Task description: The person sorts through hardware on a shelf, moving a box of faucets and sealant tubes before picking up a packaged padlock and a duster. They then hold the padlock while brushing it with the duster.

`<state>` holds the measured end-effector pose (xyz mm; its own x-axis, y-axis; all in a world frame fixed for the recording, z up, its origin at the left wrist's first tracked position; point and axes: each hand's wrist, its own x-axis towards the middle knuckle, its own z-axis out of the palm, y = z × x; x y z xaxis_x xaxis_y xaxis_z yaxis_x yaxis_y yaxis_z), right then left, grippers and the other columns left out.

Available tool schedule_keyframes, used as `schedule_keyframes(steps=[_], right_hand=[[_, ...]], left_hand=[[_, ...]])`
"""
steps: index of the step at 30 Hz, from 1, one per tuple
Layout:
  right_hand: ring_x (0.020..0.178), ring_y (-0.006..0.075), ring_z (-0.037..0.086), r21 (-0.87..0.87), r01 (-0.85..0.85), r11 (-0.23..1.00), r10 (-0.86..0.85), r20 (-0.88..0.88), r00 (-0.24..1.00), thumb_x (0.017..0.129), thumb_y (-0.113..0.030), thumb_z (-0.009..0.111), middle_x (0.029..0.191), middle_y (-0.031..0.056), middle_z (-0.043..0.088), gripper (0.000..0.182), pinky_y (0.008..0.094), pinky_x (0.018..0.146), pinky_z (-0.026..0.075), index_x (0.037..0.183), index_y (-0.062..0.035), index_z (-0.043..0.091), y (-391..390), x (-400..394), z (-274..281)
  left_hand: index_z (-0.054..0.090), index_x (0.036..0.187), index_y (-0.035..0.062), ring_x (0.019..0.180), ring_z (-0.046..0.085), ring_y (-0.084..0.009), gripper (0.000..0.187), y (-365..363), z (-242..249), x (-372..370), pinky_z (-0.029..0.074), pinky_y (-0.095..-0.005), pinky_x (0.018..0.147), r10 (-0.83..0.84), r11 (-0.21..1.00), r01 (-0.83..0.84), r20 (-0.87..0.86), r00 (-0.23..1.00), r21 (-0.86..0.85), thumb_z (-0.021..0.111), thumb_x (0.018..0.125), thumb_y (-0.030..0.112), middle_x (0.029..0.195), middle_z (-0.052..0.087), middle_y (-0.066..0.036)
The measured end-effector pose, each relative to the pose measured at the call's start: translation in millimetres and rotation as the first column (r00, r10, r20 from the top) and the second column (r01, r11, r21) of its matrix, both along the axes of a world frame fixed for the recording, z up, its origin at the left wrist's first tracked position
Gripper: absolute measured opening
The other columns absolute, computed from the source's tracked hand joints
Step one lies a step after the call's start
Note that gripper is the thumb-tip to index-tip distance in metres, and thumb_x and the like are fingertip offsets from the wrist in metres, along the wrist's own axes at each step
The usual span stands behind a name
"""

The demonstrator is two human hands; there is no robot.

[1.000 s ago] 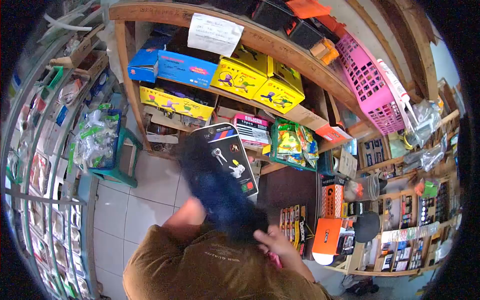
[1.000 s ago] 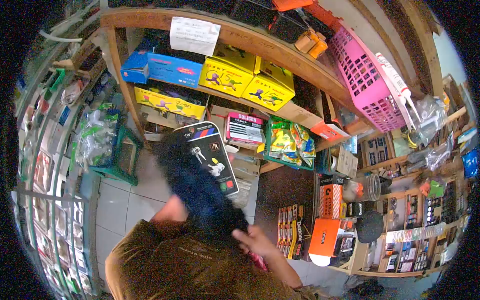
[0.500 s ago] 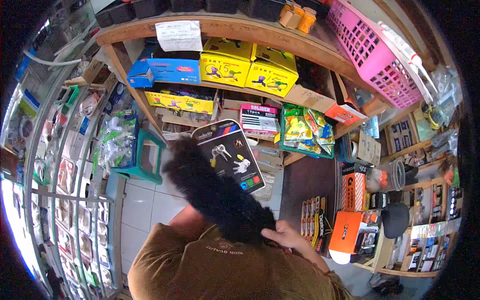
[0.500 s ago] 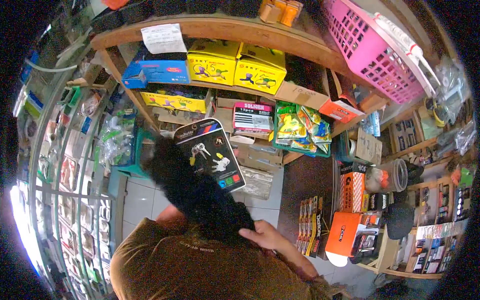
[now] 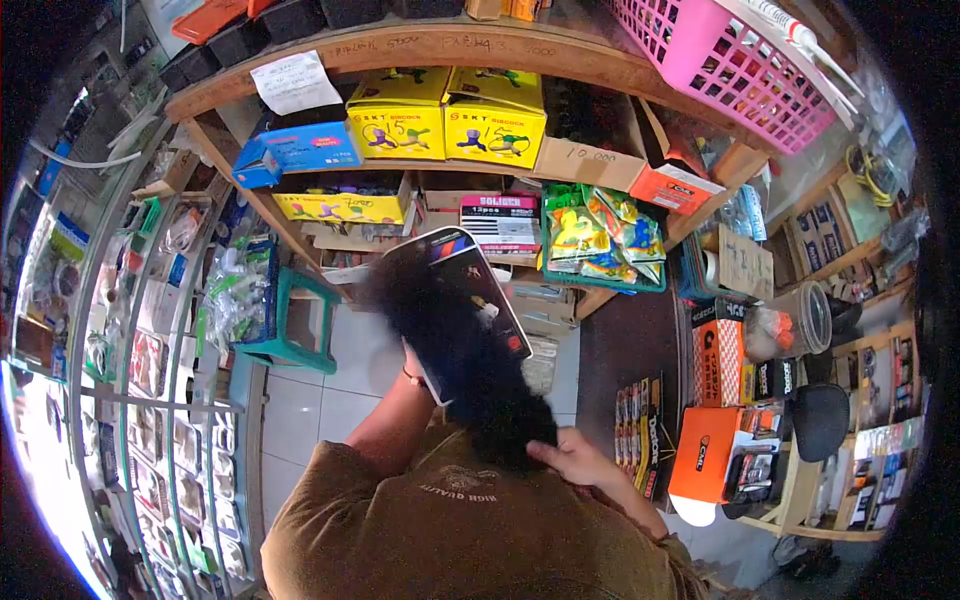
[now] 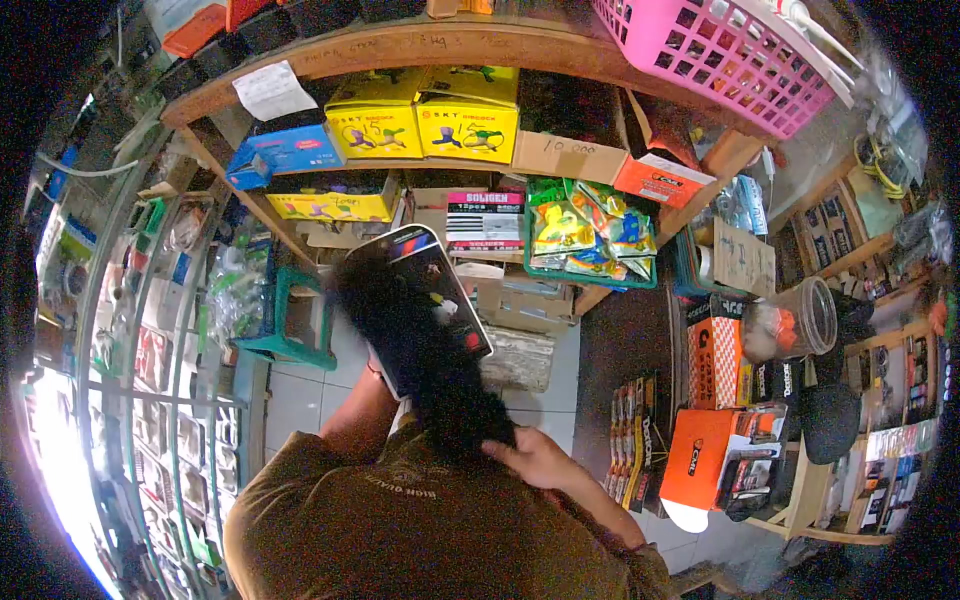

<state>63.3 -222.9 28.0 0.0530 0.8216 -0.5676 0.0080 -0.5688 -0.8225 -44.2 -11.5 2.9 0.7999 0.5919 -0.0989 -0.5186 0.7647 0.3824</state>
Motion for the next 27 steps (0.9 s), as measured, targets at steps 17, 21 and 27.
schedule_keyframes(steps=[17, 21, 27], right_hand=[[0.036, 0.0097, 0.042, 0.000, -0.228, 0.974, 0.218, 0.288, 0.932, 0.089, -0.040, 0.053, 0.050, 0.0006, 0.047, 0.038, 0.0239, 0.035, 0.037, 0.074, -0.0057, 0.052, 11.4, 21.3, 42.2], [0.039, 0.0114, 0.044, 0.122, 0.179, 0.976, -0.182, 0.019, 0.983, 0.089, -0.042, 0.052, 0.050, 0.0014, 0.046, 0.043, 0.0270, 0.039, 0.040, 0.070, -0.0029, 0.051, 15.9, 36.4, 13.8], [0.045, 0.0072, 0.046, 0.006, -0.262, 0.965, 0.245, 0.330, 0.911, 0.089, -0.038, 0.053, 0.050, -0.0002, 0.048, 0.039, 0.0236, 0.040, 0.037, 0.067, -0.0063, 0.054, 22.5, 36.6, 9.3]], left_hand=[[0.047, 0.124, 0.0098, 0.108, 0.052, -0.0307, 0.056, 5.0, 1.1, 18.0, 0.042, -0.0472, 0.092, -0.003, 0.980, 0.048, 0.222, 0.975, -0.195, 0.038, 0.088, 0.051, 0.121, 0.052, -0.014], [0.047, 0.124, 0.0096, 0.107, 0.052, -0.0298, 0.055, 9.7, -5.7, 19.0, 0.043, -0.0462, 0.092, 0.062, 0.980, -0.008, 0.270, 0.961, -0.198, 0.037, 0.088, 0.051, 0.121, 0.052, -0.013], [0.045, 0.125, 0.0081, 0.108, 0.052, -0.0271, 0.052, 6.6, 11.0, 18.5, 0.043, -0.0435, 0.092, 0.029, 0.988, -0.037, 0.056, 0.998, 0.149, 0.036, 0.090, 0.047, 0.124, 0.050, -0.013]])
